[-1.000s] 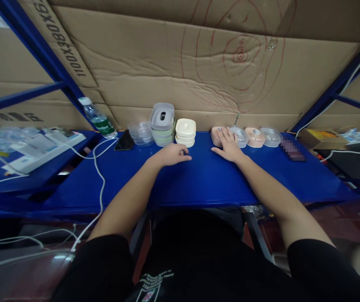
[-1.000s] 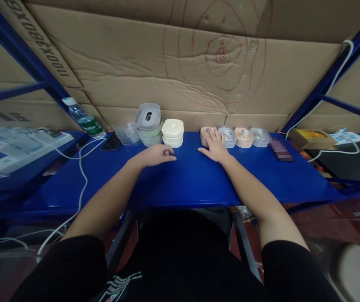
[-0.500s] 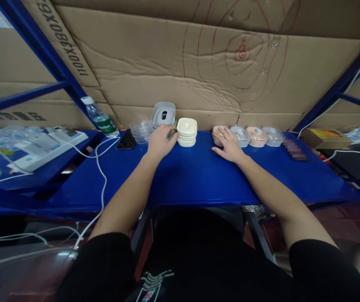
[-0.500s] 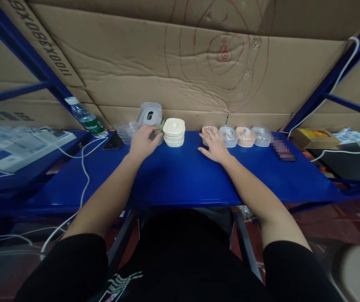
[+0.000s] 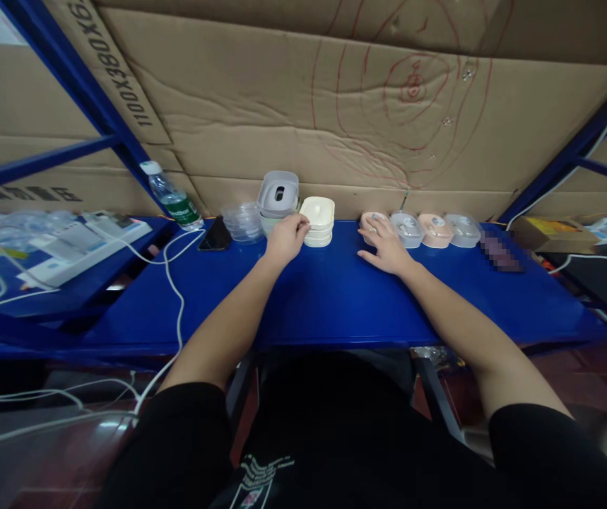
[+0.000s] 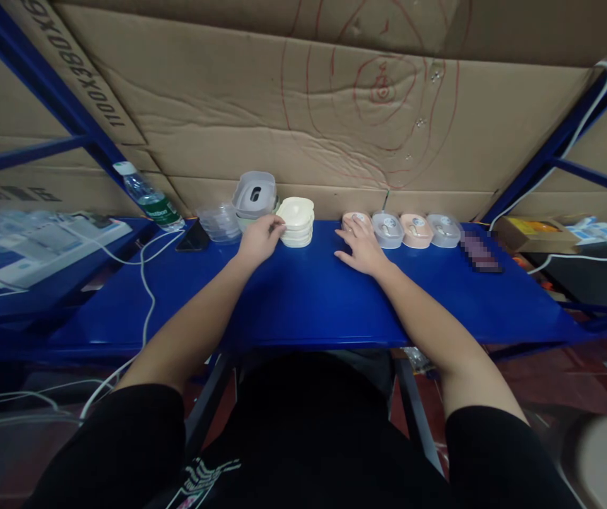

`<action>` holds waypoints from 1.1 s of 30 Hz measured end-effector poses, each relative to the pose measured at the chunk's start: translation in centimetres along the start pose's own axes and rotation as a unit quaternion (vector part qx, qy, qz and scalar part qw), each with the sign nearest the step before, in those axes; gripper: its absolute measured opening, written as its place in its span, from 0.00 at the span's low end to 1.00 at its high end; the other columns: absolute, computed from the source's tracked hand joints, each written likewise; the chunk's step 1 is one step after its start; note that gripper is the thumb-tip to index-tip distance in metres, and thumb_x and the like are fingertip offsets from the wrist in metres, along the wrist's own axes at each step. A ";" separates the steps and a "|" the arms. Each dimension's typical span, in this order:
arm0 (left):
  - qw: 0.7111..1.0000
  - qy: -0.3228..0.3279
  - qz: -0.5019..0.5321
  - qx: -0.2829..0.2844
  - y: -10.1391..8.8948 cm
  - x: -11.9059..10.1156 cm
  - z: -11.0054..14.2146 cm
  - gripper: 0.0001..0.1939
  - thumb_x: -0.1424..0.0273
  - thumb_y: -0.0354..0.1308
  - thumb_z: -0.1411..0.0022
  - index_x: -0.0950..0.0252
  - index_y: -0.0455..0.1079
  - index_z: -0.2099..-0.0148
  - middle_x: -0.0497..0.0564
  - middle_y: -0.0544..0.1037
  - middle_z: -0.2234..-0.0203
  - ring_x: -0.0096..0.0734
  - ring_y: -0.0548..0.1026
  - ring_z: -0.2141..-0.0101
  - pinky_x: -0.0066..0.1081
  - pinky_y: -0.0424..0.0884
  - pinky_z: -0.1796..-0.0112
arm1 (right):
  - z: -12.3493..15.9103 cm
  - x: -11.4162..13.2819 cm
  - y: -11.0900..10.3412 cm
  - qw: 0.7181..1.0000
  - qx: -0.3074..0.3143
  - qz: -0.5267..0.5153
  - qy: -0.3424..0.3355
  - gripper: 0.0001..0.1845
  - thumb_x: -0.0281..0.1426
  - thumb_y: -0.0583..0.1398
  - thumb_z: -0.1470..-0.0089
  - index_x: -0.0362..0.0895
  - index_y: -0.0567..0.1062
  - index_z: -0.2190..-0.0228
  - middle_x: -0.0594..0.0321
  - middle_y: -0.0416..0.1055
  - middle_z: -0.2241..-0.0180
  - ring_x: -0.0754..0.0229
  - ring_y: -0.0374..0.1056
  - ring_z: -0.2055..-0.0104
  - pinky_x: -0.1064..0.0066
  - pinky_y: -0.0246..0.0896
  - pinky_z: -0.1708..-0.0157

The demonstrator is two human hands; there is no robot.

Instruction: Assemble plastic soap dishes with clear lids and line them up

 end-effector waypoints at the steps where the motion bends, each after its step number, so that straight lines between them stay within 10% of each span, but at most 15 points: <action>1: 1.000 0.005 -0.002 0.001 0.0 -0.2 0.0 0.09 0.69 0.57 0.28 0.62 0.77 0.51 0.57 0.83 0.54 0.45 0.79 0.52 0.41 0.73 0.48 | 0.0 0.0 0.0 1.000 0.001 -0.002 0.001 0.40 0.60 0.58 0.35 0.50 0.73 0.33 0.51 0.60 0.24 0.28 0.45 0.20 0.26 0.40 0.24; 9: 0.994 0.079 0.061 -0.033 -1.7 -3.2 1.8 0.08 0.64 0.56 0.24 0.62 0.72 0.51 0.55 0.81 0.56 0.39 0.78 0.56 0.38 0.73 0.51 | -0.1 0.9 -1.0 0.999 -0.021 -0.024 -0.010 0.51 0.62 0.55 0.34 0.45 0.57 0.24 0.44 0.58 0.24 0.31 0.50 0.21 0.30 0.43 0.23; 15: 0.953 0.067 0.260 0.143 1.2 -5.5 3.4 0.17 0.54 0.49 0.20 0.60 0.63 0.58 0.50 0.79 0.69 0.28 0.71 0.72 0.30 0.69 0.66 | 0.2 1.4 -1.9 0.996 -0.054 -0.058 0.035 0.55 0.62 0.47 0.31 0.46 0.33 0.20 0.46 0.52 0.22 0.32 0.60 0.27 0.38 0.62 0.29; 23: 0.849 -0.053 0.396 0.346 3.4 -3.6 3.9 0.25 0.44 0.61 0.31 0.62 0.66 0.62 0.50 0.78 0.78 0.24 0.67 0.81 0.26 0.60 0.77 | 0.4 -1.0 0.0 0.950 -0.048 -0.272 0.148 0.41 0.61 0.58 0.35 0.43 0.75 0.37 0.56 0.80 0.66 0.50 0.76 0.67 0.53 0.77 0.59; 27: 0.853 -0.097 0.232 0.457 4.5 -1.6 4.8 0.18 0.54 0.63 0.33 0.64 0.72 0.67 0.52 0.80 0.78 0.25 0.67 0.83 0.27 0.61 0.78 | 0.5 0.1 2.3 0.943 0.120 -0.281 0.135 0.25 0.48 0.70 0.43 0.42 0.84 0.53 0.62 0.78 0.71 0.58 0.72 0.71 0.65 0.68 0.68; 33: 0.885 -0.050 0.087 0.455 4.4 -2.0 4.8 0.16 0.58 0.64 0.35 0.62 0.70 0.72 0.48 0.79 0.79 0.26 0.69 0.81 0.28 0.60 0.77 | 0.2 2.3 1.9 0.966 0.149 -0.205 0.057 0.14 0.39 0.68 0.41 0.42 0.86 0.59 0.61 0.79 0.70 0.60 0.71 0.70 0.68 0.60 0.67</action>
Point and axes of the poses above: each hand's wrist, its own z-axis away from the middle knuckle, its own y-axis out of the palm, x = y × z, the point moved 6 cm from there along -z, towards the middle knuckle
